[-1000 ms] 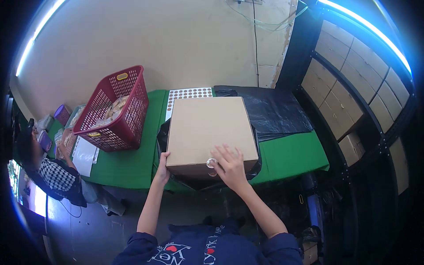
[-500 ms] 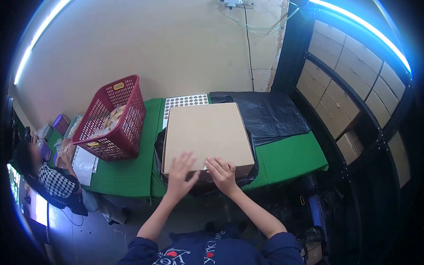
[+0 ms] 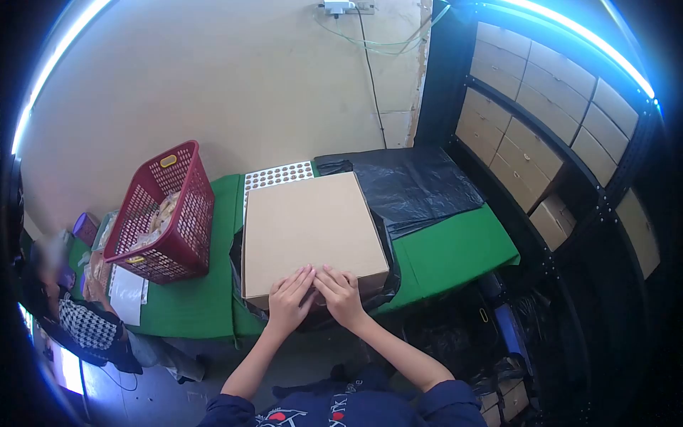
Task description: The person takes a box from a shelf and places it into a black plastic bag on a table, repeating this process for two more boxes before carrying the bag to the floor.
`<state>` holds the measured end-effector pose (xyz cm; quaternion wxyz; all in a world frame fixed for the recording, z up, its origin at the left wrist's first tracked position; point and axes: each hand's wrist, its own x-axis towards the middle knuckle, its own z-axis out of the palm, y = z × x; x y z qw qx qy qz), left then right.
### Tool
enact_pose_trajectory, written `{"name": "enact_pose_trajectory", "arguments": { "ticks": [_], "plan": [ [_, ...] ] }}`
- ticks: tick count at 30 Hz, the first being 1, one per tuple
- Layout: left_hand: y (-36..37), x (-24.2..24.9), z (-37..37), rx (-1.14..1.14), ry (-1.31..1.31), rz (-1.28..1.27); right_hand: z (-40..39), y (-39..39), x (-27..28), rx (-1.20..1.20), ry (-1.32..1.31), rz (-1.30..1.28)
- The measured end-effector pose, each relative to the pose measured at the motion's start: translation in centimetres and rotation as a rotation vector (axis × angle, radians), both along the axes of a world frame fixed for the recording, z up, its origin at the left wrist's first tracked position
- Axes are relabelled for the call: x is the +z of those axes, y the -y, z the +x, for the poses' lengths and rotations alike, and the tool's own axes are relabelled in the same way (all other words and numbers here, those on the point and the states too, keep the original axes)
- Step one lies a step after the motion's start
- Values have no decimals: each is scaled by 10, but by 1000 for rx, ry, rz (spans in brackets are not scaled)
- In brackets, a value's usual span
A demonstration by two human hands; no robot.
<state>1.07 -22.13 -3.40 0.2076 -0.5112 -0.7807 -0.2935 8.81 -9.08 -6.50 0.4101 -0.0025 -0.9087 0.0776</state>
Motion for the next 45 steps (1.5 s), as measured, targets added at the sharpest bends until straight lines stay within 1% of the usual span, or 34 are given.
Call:
{"name": "enact_pose_trajectory", "arguments": {
  "ticks": [2, 5, 9, 11, 12, 14, 15, 16, 17, 18, 19, 21, 24, 25, 26, 27, 28, 29, 31, 32, 33, 34, 35, 38, 41, 45],
  "plan": [
    [-1, -6, -4, 14, -35, -21, 1, -1, 2, 17, 29, -17],
    [-3, 2, -6, -24, 102, -9, 4, -3, 10, 48, 90, -47],
    [-5, 6, -1, -9, 129, 0, 7, -1, 8, 55, 127, -114],
    [-3, -1, -3, 25, 191, 12, 5, 3, 12, 41, 106, -172],
    [-3, 1, -3, 32, 296, -16, 5, 2, 11, 77, 105, -184],
    [-3, 11, 0, 6, 413, -48, 9, -3, 6, 134, 96, -234],
    [-2, 15, 0, -46, 488, -70, 14, -6, 8, 170, 80, -272],
    [0, 14, -3, -60, 502, -86, 22, -12, 12, 210, 70, -309],
    [-1, 23, 0, -99, 567, -35, 31, -17, 19, 260, 58, -347],
    [3, 8, -11, -148, 556, -64, 45, -23, 26, 271, 31, -389],
    [-7, 22, 1, -162, 849, 118, 59, -36, 26, 227, 33, -401],
    [-28, 42, 14, -66, 768, 120, 90, -64, 28, 146, 39, -419],
    [-73, 56, 40, -132, 664, 129, 152, -121, 25, -51, -19, -667],
    [-91, 55, 48, -217, 700, 143, 174, -143, 19, -124, -141, -733],
    [-110, 51, 57, -298, 735, 155, 199, -163, 16, -225, -189, -874],
    [-131, 47, 66, -379, 771, 165, 225, -182, 18, -344, -232, -947],
    [-155, 46, 83, -518, 876, 253, 250, -203, 20, -382, -349, -1067],
    [-175, 49, 100, -609, 915, 244, 277, -220, 26, -363, -521, -1060],
    [-211, 64, 139, -727, 848, 139, 334, -253, 39, -434, -694, -1079],
    [-231, 59, 151, -833, 831, 99, 363, -265, 51, -501, -726, -1056],
    [-250, 61, 165, -907, 752, 55, 389, -274, 65, -544, -783, -1064],
    [-269, 61, 181, -976, 766, 43, 415, -283, 77, -544, -852, -1073],
    [-288, 61, 197, -1046, 779, 26, 439, -290, 90, -563, -912, -1066],
    [-344, 57, 246, -1164, 1014, 41, 506, -308, 132, -670, -970, -917],
    [-407, 55, 288, -1329, 1157, -131, 561, -326, 175, -758, -970, -748],
    [-477, 74, 346, -1483, 1164, -122, 617, -356, 224, -832, -932, -606]
  ]
}}
